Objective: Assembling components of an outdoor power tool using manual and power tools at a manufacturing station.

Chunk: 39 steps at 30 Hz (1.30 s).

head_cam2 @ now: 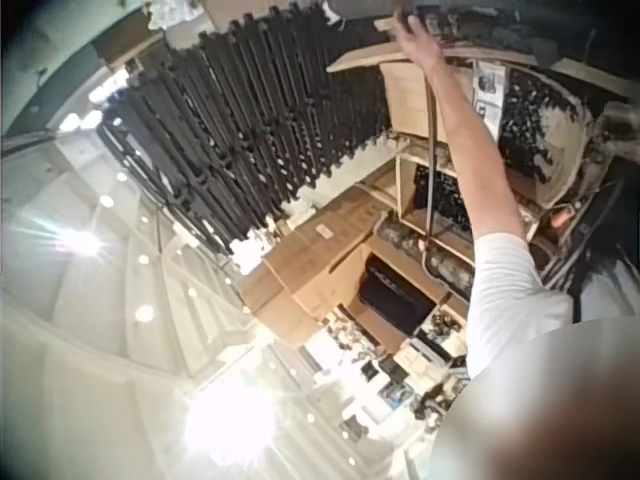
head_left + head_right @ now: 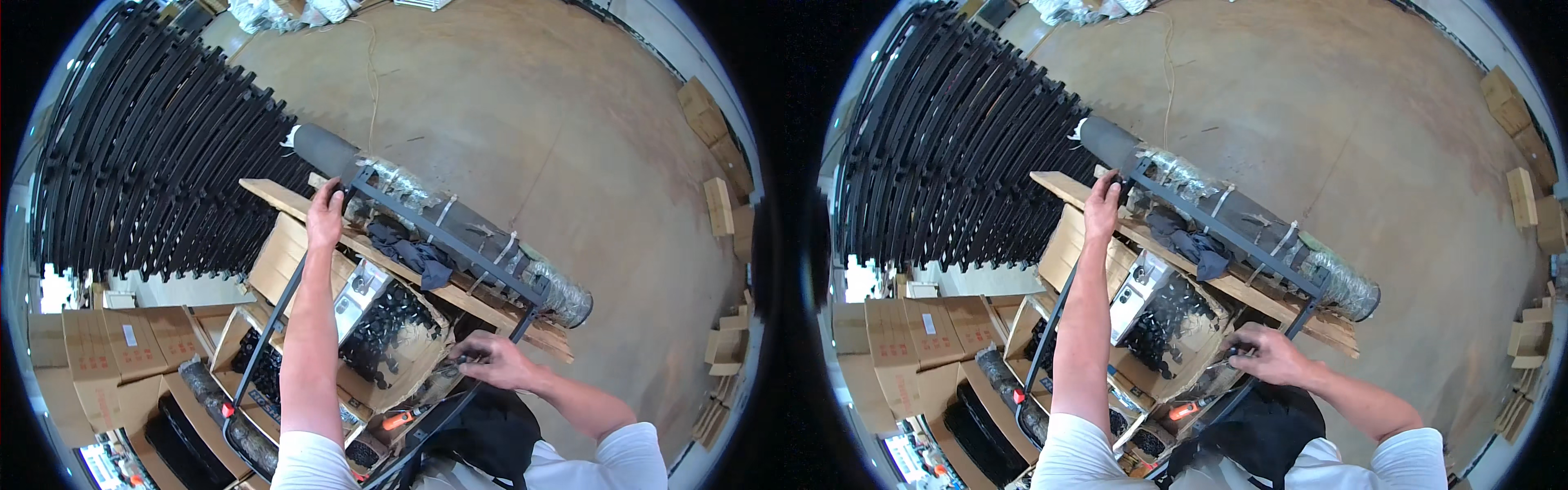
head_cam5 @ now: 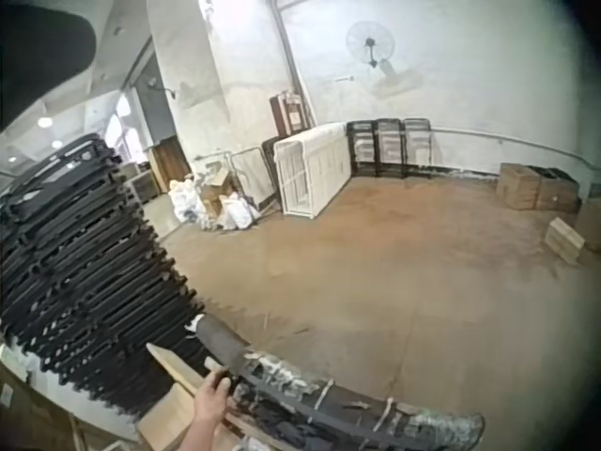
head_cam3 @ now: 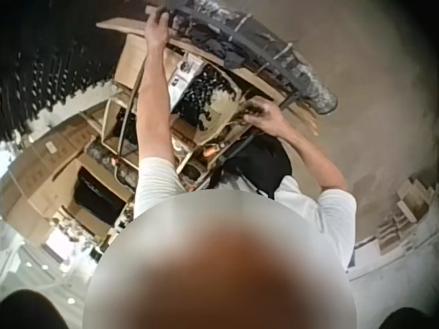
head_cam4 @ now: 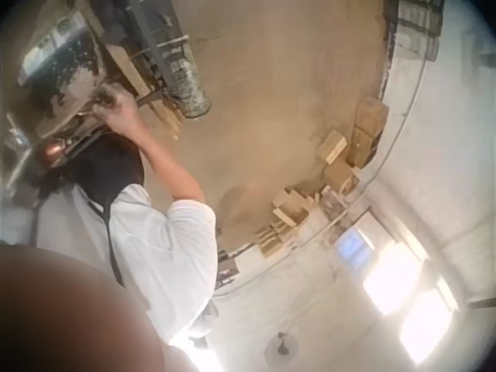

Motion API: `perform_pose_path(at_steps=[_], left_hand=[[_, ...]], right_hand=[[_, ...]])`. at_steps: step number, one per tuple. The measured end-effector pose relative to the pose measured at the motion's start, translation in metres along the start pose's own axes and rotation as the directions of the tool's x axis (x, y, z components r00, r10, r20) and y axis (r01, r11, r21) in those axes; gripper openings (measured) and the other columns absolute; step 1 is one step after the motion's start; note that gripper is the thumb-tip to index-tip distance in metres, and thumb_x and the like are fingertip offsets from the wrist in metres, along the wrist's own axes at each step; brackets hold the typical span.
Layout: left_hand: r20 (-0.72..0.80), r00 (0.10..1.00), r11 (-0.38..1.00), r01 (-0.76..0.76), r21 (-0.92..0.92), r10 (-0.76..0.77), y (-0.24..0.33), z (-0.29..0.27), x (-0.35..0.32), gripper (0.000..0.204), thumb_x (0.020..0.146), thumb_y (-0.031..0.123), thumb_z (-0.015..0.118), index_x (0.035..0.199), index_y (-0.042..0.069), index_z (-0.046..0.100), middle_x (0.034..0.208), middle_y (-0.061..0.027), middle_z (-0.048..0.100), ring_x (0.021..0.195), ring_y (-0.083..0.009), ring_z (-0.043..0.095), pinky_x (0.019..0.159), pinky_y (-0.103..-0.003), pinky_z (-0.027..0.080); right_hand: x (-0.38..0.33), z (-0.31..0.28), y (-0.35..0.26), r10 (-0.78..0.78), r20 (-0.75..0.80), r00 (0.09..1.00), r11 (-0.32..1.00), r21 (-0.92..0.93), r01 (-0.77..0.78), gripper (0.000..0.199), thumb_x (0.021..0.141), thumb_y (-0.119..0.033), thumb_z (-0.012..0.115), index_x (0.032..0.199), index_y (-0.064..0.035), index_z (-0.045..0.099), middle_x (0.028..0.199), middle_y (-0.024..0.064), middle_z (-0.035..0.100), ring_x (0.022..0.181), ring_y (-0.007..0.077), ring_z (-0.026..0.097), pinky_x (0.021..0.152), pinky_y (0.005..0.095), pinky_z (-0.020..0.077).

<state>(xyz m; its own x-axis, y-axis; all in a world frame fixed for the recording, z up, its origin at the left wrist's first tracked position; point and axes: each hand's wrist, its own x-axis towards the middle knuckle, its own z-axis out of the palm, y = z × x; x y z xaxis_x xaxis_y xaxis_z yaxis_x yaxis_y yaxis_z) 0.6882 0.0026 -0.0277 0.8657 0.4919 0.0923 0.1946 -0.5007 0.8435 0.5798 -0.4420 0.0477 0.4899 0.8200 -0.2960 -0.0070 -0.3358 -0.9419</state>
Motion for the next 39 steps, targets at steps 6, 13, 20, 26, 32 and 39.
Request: perform_pose_path(at_steps=[6, 13, 20, 26, 32, 39], left_hand=[[0.085, 0.98, 0.981, -0.186, 0.052, 0.181, 0.016, 0.015, -0.002, 0.039, 0.103, 0.004, 0.055, 0.14, 0.011, 0.065, 0.134, -0.0157, 0.067, 0.13, -0.0313, 0.059, 0.114, -0.04, 0.044], [0.058, 0.973, 0.972, -0.226, 0.067, 0.222, 0.009, 0.024, 0.005, 0.033, 0.102, 0.012, 0.064, 0.133, 0.012, 0.071, 0.128, -0.0138, 0.068, 0.122, -0.0287, 0.06, 0.11, -0.04, 0.045], [0.055, 0.993, 0.906, -0.072, -0.416, 0.104, -0.029, 0.005, 0.019, 0.033, 0.105, -0.001, 0.053, 0.137, -0.002, 0.055, 0.135, -0.0122, 0.064, 0.125, -0.0207, 0.059, 0.114, -0.034, 0.042], [0.065, 0.987, 0.959, -0.124, -0.255, 0.145, -0.008, 0.019, 0.013, 0.033, 0.107, 0.007, 0.046, 0.127, 0.006, 0.071, 0.128, -0.0072, 0.069, 0.124, -0.022, 0.06, 0.113, -0.034, 0.042], [0.032, 0.993, 0.99, -0.11, -0.086, 0.113, 0.008, 0.02, 0.007, 0.031, 0.102, 0.015, 0.068, 0.133, 0.012, 0.072, 0.13, -0.0118, 0.068, 0.123, -0.022, 0.061, 0.109, -0.036, 0.047], [0.027, 0.996, 0.924, -0.064, -0.377, 0.079, -0.018, 0.01, 0.012, 0.035, 0.105, 0.007, 0.056, 0.139, 0.007, 0.064, 0.135, -0.0084, 0.069, 0.124, -0.0211, 0.063, 0.111, -0.035, 0.046]], right_hand=[[-0.036, -0.037, -0.012, -0.006, -0.165, 0.986, 0.999, -0.046, -0.001, 0.027, 0.091, -0.014, 0.075, 0.118, -0.0093, 0.076, 0.113, 0.0131, 0.067, 0.109, 0.0305, 0.065, 0.096, 0.0438, 0.0534], [-0.054, -0.056, -0.019, 0.065, -0.361, 0.93, 0.958, -0.239, -0.16, 0.036, 0.089, -0.01, 0.077, 0.124, -0.0094, 0.071, 0.115, 0.0119, 0.066, 0.1, 0.0273, 0.068, 0.085, 0.0393, 0.0571], [-0.075, -0.076, -0.004, 0.149, -0.593, 0.791, 0.853, -0.328, -0.406, 0.034, 0.089, -0.009, 0.076, 0.122, -0.0047, 0.068, 0.114, 0.0115, 0.067, 0.095, 0.0264, 0.069, 0.08, 0.0384, 0.0592], [-0.093, -0.078, 0.014, 0.077, -0.619, 0.781, 0.824, -0.402, -0.4, 0.031, 0.09, -0.007, 0.074, 0.12, -0.0046, 0.068, 0.119, 0.0132, 0.064, 0.1, 0.0296, 0.07, 0.083, 0.0405, 0.0606], [-0.075, -0.068, 0.005, -0.019, -0.514, 0.857, 0.776, -0.548, -0.311, 0.033, 0.087, -0.001, 0.071, 0.12, -0.0042, 0.068, 0.124, 0.0143, 0.062, 0.108, 0.0354, 0.067, 0.092, 0.0446, 0.0586], [-0.056, -0.062, 0.001, -0.04, -0.443, 0.896, 0.709, -0.645, -0.286, 0.036, 0.086, 0.0, 0.069, 0.122, -0.0037, 0.069, 0.123, 0.0172, 0.061, 0.115, 0.0369, 0.064, 0.097, 0.0457, 0.0567]])
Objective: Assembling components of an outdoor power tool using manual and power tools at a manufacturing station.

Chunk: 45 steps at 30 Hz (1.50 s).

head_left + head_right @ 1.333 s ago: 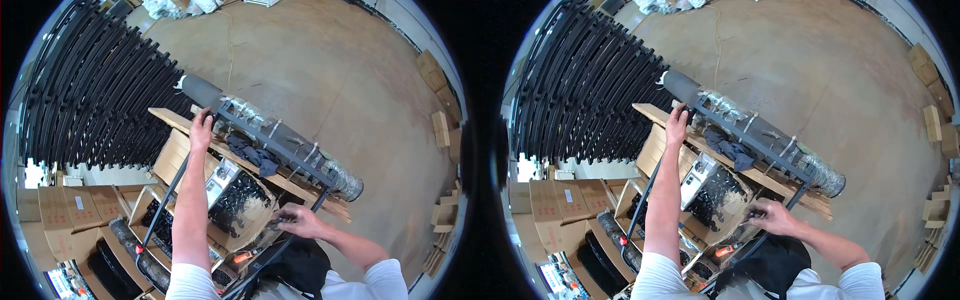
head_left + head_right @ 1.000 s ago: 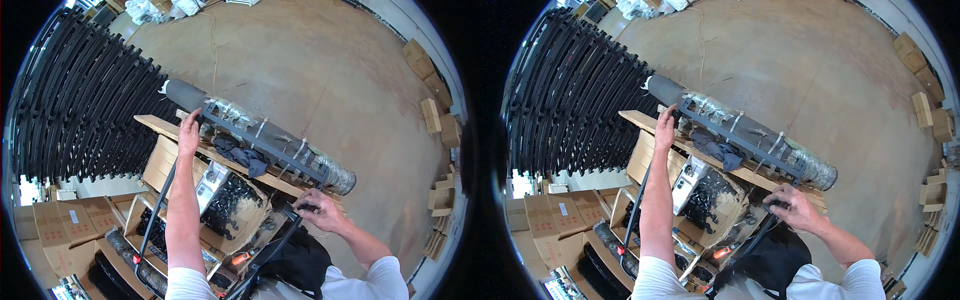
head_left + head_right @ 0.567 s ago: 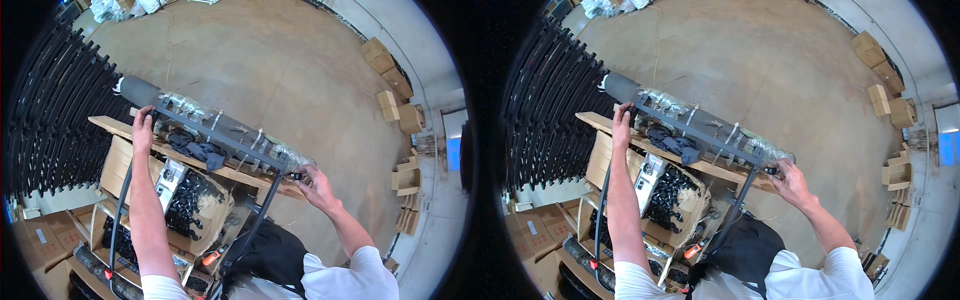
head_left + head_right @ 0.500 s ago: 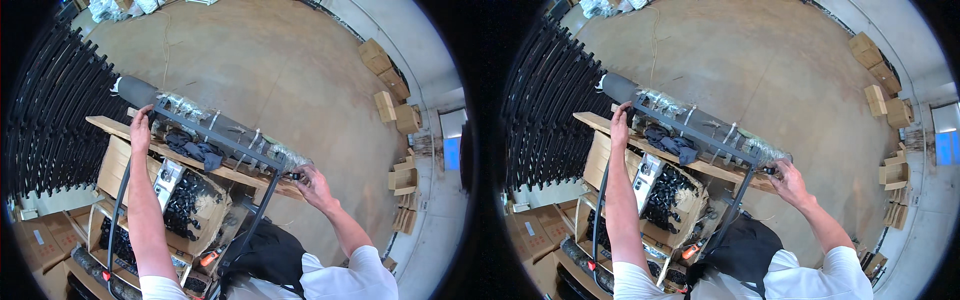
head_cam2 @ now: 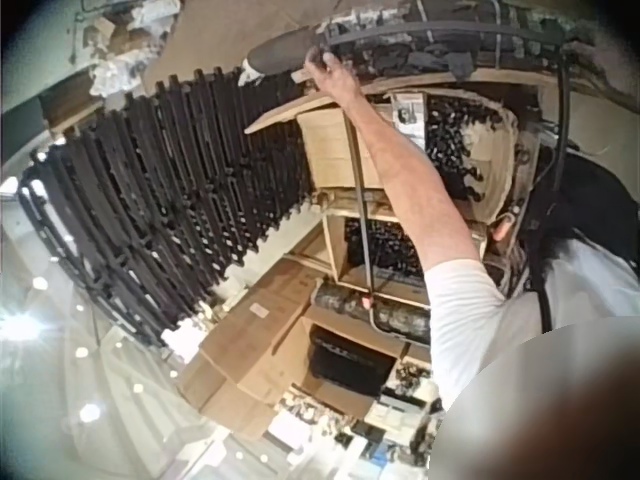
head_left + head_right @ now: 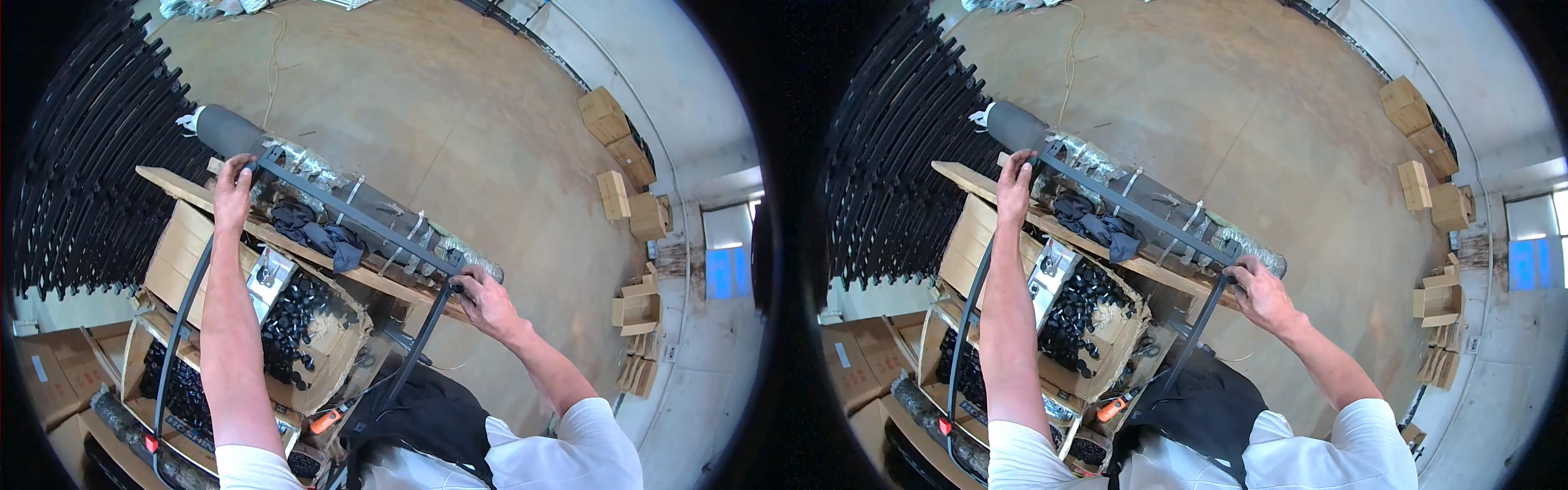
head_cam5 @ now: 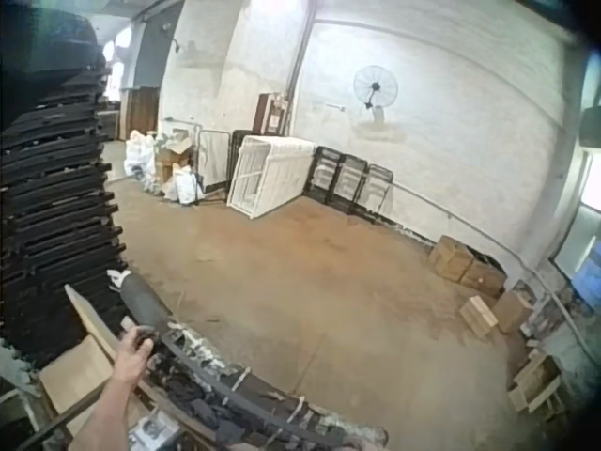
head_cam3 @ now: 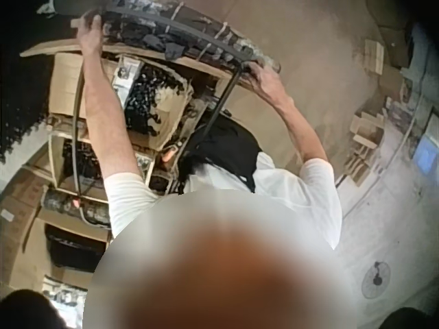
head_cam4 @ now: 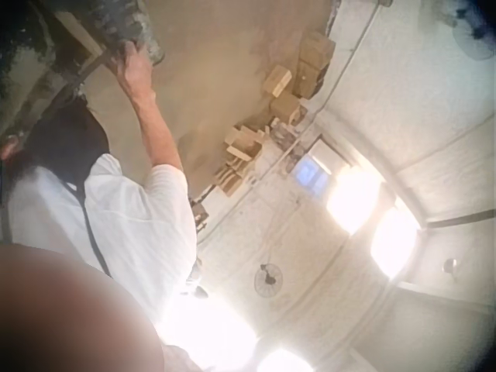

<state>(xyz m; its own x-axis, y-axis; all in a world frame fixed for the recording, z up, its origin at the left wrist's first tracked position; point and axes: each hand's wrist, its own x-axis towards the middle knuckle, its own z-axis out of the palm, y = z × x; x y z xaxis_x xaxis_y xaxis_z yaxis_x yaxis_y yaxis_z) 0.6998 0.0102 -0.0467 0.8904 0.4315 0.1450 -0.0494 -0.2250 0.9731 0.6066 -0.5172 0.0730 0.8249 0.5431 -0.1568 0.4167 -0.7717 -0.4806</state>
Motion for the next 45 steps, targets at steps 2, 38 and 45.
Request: perform_pose_path(at_steps=[2, 38, 45], left_hand=[[0.03, 0.999, 0.991, 0.032, 0.13, -0.036, 0.01, 0.014, -0.003, 0.033, 0.106, 0.008, 0.052, 0.135, 0.009, 0.067, 0.134, -0.0091, 0.069, 0.127, -0.0219, 0.062, 0.111, -0.035, 0.045], [-0.107, 0.99, 0.935, 0.119, 0.334, -0.087, 0.021, 0.017, -0.008, 0.03, 0.1, 0.024, 0.068, 0.13, 0.02, 0.073, 0.122, -0.0103, 0.07, 0.106, -0.0239, 0.07, 0.101, -0.037, 0.053], [-0.101, 0.989, 0.986, 0.118, 0.117, -0.107, 0.011, 0.012, -0.007, 0.031, 0.1, 0.028, 0.068, 0.13, 0.02, 0.073, 0.127, -0.0087, 0.074, 0.115, -0.0223, 0.069, 0.103, -0.035, 0.052]], right_hand=[[-0.002, -0.002, 0.004, -0.014, -0.003, 1.0, 0.995, -0.099, 0.014, 0.033, 0.089, -0.007, 0.072, 0.121, -0.0039, 0.069, 0.12, 0.0169, 0.063, 0.11, 0.0376, 0.066, 0.094, 0.0466, 0.0579], [0.022, -0.008, -0.013, 0.078, 0.029, 0.997, 0.888, -0.456, -0.056, 0.051, 0.096, -0.046, 0.071, 0.115, 0.0007, 0.062, 0.086, 0.0223, 0.074, 0.083, 0.0427, 0.074, 0.075, 0.0531, 0.0594], [0.027, 0.003, -0.006, 0.145, 0.099, 0.984, 0.92, -0.381, -0.097, 0.053, 0.1, -0.044, 0.065, 0.124, 0.002, 0.055, 0.087, 0.0238, 0.074, 0.083, 0.045, 0.074, 0.075, 0.0525, 0.0596]])
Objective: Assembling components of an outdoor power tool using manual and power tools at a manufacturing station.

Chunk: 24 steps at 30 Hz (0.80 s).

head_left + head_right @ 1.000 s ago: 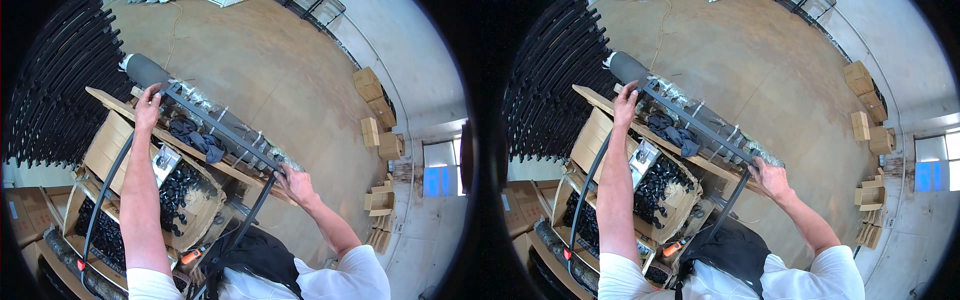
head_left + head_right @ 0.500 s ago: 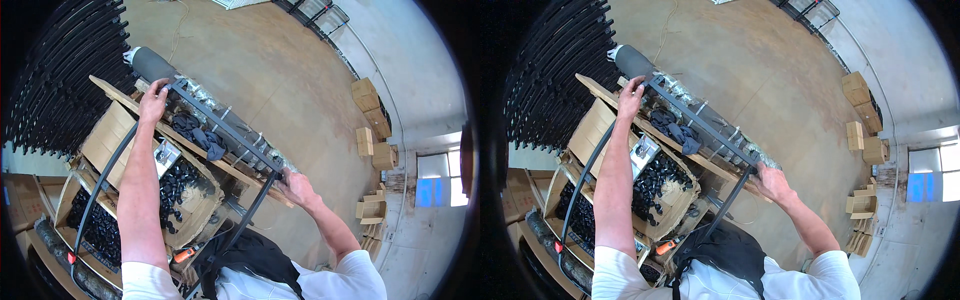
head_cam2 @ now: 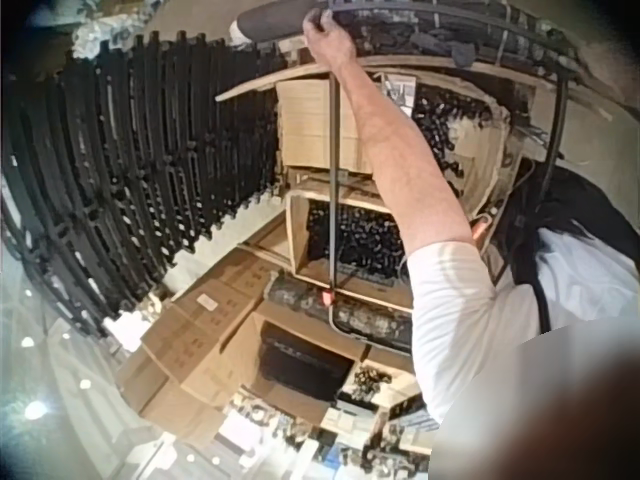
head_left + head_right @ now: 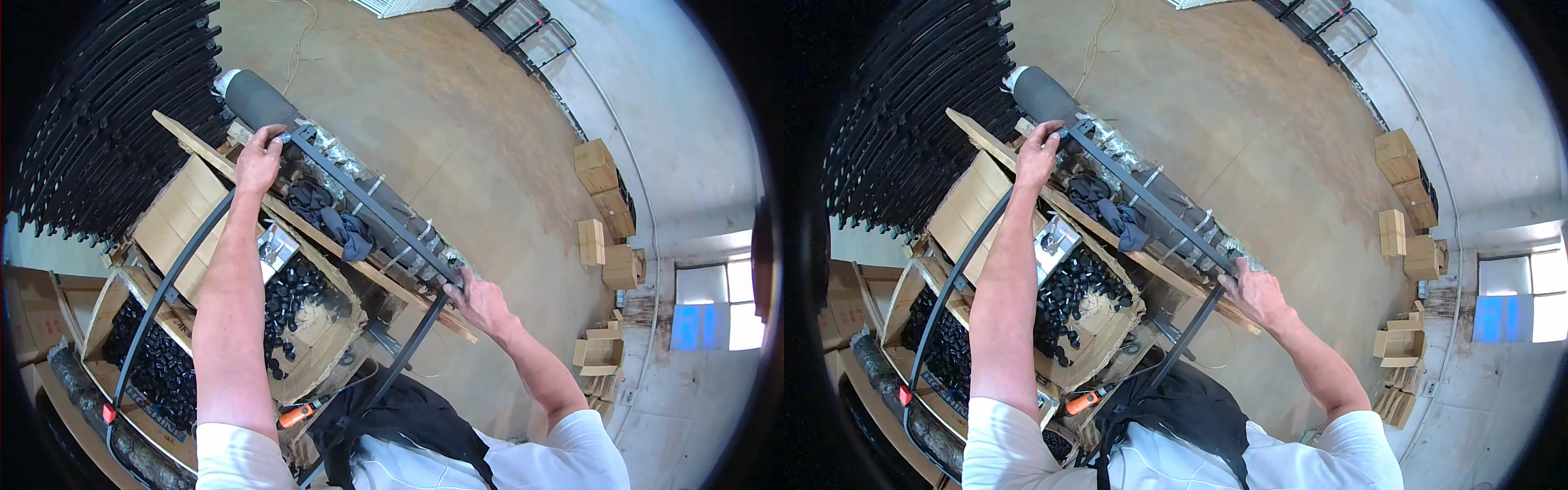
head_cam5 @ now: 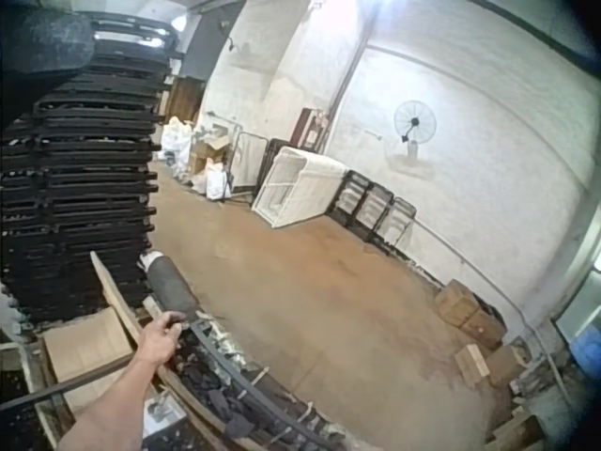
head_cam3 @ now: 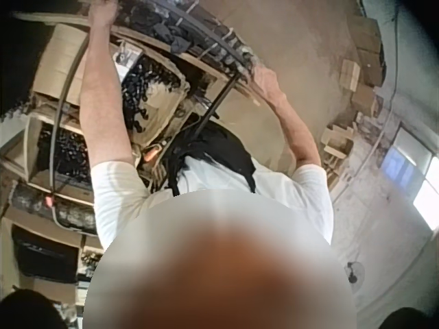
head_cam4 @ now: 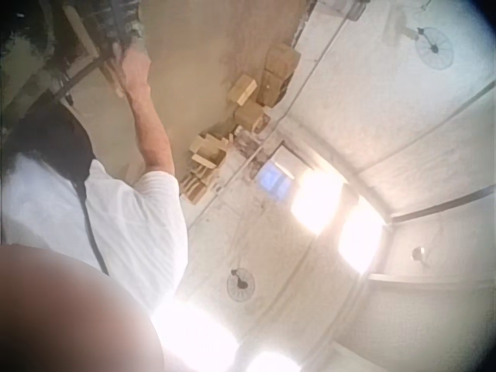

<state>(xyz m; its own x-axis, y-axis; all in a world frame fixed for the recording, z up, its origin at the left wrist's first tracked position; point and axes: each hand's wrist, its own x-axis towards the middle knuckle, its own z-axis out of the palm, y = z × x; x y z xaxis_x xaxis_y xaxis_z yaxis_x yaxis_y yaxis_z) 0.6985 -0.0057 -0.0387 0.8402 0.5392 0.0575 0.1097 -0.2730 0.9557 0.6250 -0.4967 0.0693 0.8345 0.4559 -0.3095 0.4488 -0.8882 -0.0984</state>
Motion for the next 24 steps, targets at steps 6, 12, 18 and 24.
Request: perform_pose_path(at_steps=[6, 12, 18, 24], left_hand=[[0.019, 1.0, 0.974, -0.015, 0.225, 0.012, 0.015, 0.004, -0.002, 0.03, 0.101, 0.026, 0.068, 0.13, 0.017, 0.073, 0.128, -0.0091, 0.07, 0.113, -0.0221, 0.067, 0.102, -0.034, 0.051], [-0.03, 0.999, 0.999, -0.032, -0.003, 0.032, -0.009, -0.009, 0.003, 0.028, 0.101, 0.034, 0.066, 0.127, 0.026, 0.074, 0.13, -0.0071, 0.069, 0.116, -0.0239, 0.067, 0.102, -0.038, 0.052], [-0.013, 1.0, 0.958, 0.006, 0.286, -0.002, 0.013, 0.003, -0.006, 0.029, 0.1, 0.034, 0.068, 0.127, 0.026, 0.073, 0.13, -0.0056, 0.067, 0.117, -0.0241, 0.067, 0.103, -0.038, 0.052], [-0.017, 0.994, 0.976, -0.106, 0.189, 0.112, -0.015, -0.009, -0.003, 0.032, 0.1, 0.031, 0.068, 0.131, 0.028, 0.071, 0.13, -0.0042, 0.069, 0.115, -0.0244, 0.068, 0.102, -0.039, 0.052]], right_hand=[[-0.008, -0.019, -0.001, 0.023, 0.121, 0.992, 0.997, -0.071, -0.014, 0.058, 0.1, -0.046, 0.065, 0.122, 0.0064, 0.055, 0.087, 0.0249, 0.074, 0.082, 0.0443, 0.074, 0.075, 0.0524, 0.0596], [-0.008, -0.037, -0.032, -0.128, -0.074, 0.989, 0.971, -0.215, 0.109, 0.043, 0.097, -0.039, 0.066, 0.116, -0.0002, 0.064, 0.083, 0.0197, 0.075, 0.078, 0.0412, 0.075, 0.071, 0.0501, 0.0599], [-0.013, -0.041, -0.014, -0.212, 0.061, 0.975, 0.93, -0.295, 0.22, 0.04, 0.086, -0.034, 0.073, 0.11, -0.0015, 0.072, 0.095, 0.0188, 0.076, 0.092, 0.0341, 0.076, 0.074, 0.0493, 0.0607], [-0.011, -0.033, -0.016, -0.267, 0.06, 0.962, 0.925, -0.264, 0.273, 0.02, 0.087, -0.017, 0.064, 0.101, -0.0037, 0.068, 0.087, 0.0156, 0.075, 0.077, 0.0377, 0.075, 0.066, 0.0504, 0.0591]])
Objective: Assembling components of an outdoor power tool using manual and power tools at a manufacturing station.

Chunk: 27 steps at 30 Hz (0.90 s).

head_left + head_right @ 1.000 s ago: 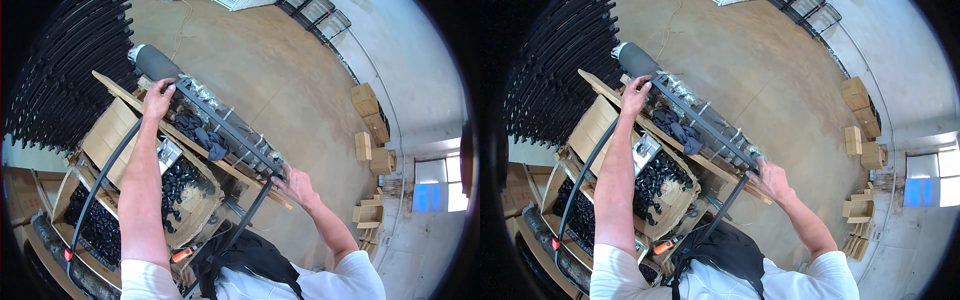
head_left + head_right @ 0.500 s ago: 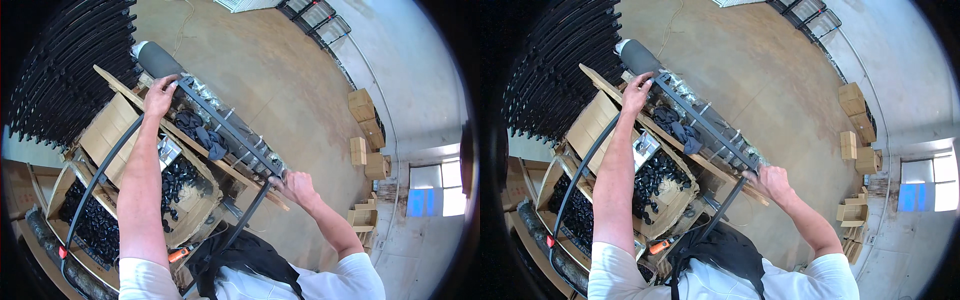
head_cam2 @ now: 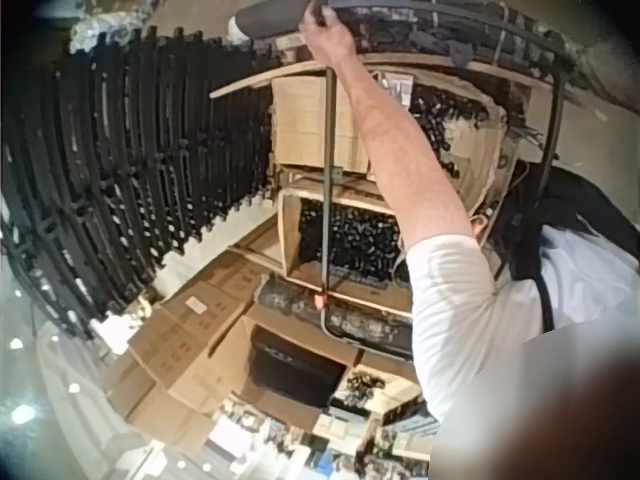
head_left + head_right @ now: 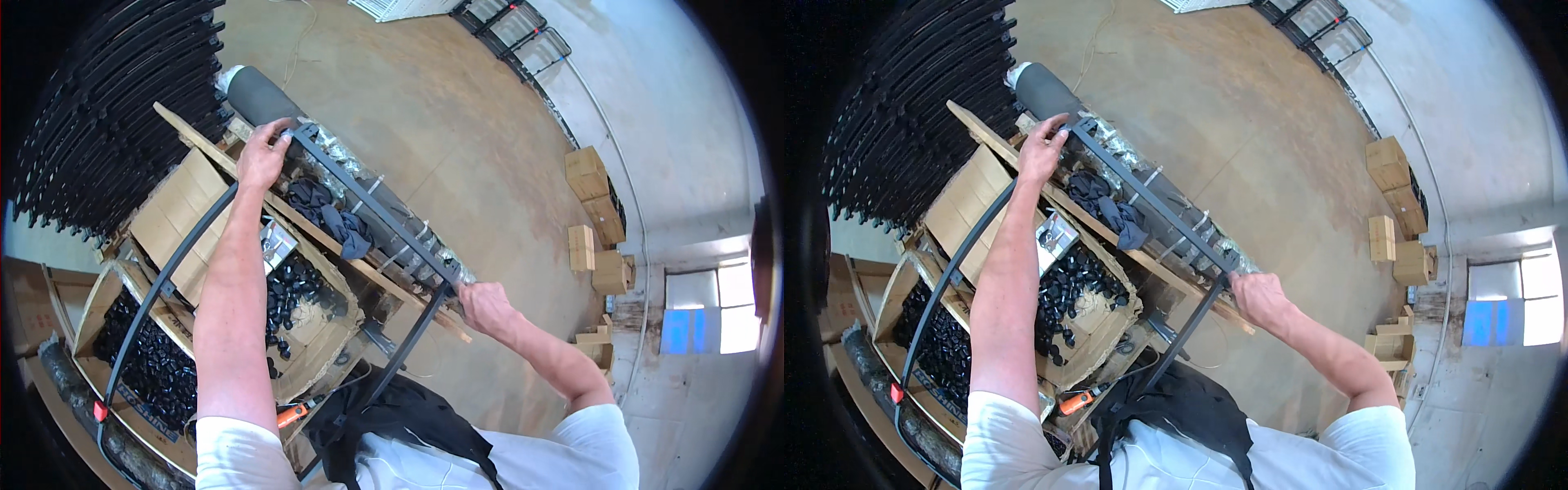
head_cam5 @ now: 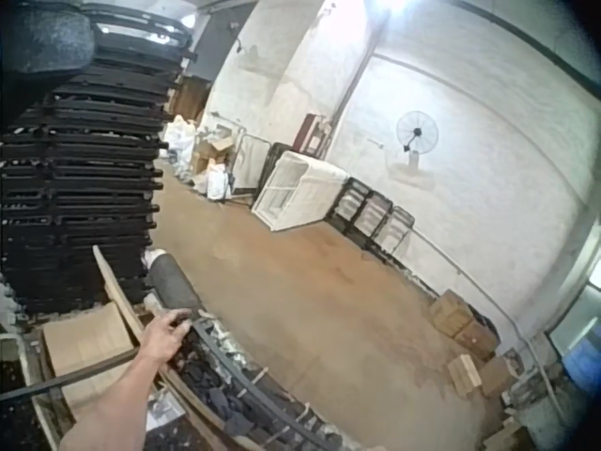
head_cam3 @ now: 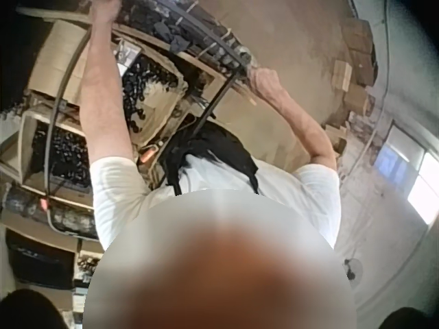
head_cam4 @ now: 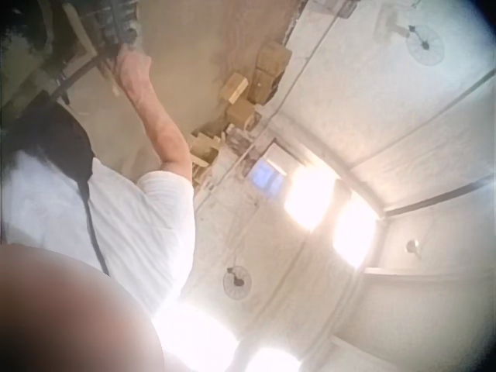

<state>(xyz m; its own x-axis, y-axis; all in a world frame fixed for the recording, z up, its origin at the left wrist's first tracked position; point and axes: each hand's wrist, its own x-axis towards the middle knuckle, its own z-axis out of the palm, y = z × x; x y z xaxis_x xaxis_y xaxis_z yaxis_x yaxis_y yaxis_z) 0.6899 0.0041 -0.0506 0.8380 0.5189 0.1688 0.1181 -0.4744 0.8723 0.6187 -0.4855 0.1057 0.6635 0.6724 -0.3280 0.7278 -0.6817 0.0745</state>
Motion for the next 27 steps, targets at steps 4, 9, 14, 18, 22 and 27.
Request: perform_pose_path(at_steps=[4, 9, 14, 18, 22, 27], left_hand=[[0.041, 0.996, 0.996, 0.079, -0.03, -0.077, 0.019, 0.008, 0.002, 0.031, 0.1, 0.034, 0.066, 0.13, 0.029, 0.072, 0.128, -0.0055, 0.073, 0.116, -0.0266, 0.069, 0.102, -0.04, 0.052], [0.033, 0.995, 0.993, 0.088, 0.074, -0.091, 0.028, 0.012, 0.0, 0.029, 0.096, 0.037, 0.074, 0.124, 0.029, 0.076, 0.122, -0.0053, 0.067, 0.115, -0.0264, 0.066, 0.099, -0.042, 0.053], [-0.049, 0.995, 0.996, -0.087, 0.015, 0.088, 0.012, 0.003, 0.002, 0.038, 0.101, 0.03, 0.066, 0.139, 0.031, 0.067, 0.135, -0.0053, 0.069, 0.125, -0.029, 0.064, 0.105, -0.042, 0.052], [0.041, 0.999, 0.998, 0.004, 0.061, -0.006, 0.014, 0.006, -0.002, 0.056, 0.097, 0.037, 0.068, 0.152, 0.033, 0.054, 0.14, -0.0048, 0.069, 0.129, -0.0311, 0.064, 0.109, -0.043, 0.05], [0.144, 0.982, 0.981, 0.098, 0.167, -0.123, 0.055, 0.002, 0.006, 0.096, 0.087, 0.05, 0.077, 0.165, 0.016, 0.032, 0.143, -0.0046, 0.068, 0.129, -0.0326, 0.064, 0.109, -0.044, 0.05], [0.155, 0.988, 0.904, -0.052, 0.423, -0.015, 0.06, -0.033, 0.008, 0.082, 0.092, 0.039, 0.077, 0.161, 0.016, 0.038, 0.135, -0.0208, 0.069, 0.125, -0.0375, 0.066, 0.105, -0.049, 0.052]], right_hand=[[0.004, 0.005, 0.005, 0.083, 0.215, 0.973, 0.989, -0.134, -0.055, 0.017, 0.09, -0.017, 0.061, 0.101, -0.004, 0.065, 0.085, 0.0147, 0.073, 0.075, 0.0376, 0.074, 0.064, 0.0514, 0.0581], [-0.002, 0.026, 0.023, 0.16, 0.382, 0.91, 0.972, -0.224, -0.077, 0.023, 0.093, -0.021, 0.06, 0.104, -0.001, 0.062, 0.083, 0.0175, 0.072, 0.076, 0.0385, 0.073, 0.063, 0.0521, 0.058], [0.009, 0.01, 0.006, 0.109, 0.245, 0.963, 0.992, -0.095, -0.088, 0.031, 0.094, -0.029, 0.066, 0.097, 0.0011, 0.061, 0.084, 0.0227, 0.073, 0.078, 0.0415, 0.073, 0.063, 0.0524, 0.0576], [0.007, 0.031, 0.003, 0.05, -0.009, 0.999, 0.998, 0.028, -0.05, 0.033, 0.098, -0.032, 0.064, 0.095, 0.0007, 0.064, 0.076, 0.0223, 0.072, 0.073, 0.042, 0.073, 0.063, 0.0529, 0.0578], [0.01, 0.04, -0.002, 0.257, 0.036, 0.966, 0.965, 0.041, -0.258, 0.047, 0.105, -0.039, 0.054, 0.084, 0.0, 0.07, 0.07, 0.0241, 0.07, 0.066, 0.0436, 0.072, 0.063, 0.0541, 0.058], [0.009, 0.033, -0.001, 0.362, 0.073, 0.929, 0.929, 0.048, -0.366, 0.062, 0.108, -0.044, 0.047, 0.073, 0.0006, 0.074, 0.071, 0.027, 0.071, 0.068, 0.0444, 0.073, 0.066, 0.0547, 0.0591]])
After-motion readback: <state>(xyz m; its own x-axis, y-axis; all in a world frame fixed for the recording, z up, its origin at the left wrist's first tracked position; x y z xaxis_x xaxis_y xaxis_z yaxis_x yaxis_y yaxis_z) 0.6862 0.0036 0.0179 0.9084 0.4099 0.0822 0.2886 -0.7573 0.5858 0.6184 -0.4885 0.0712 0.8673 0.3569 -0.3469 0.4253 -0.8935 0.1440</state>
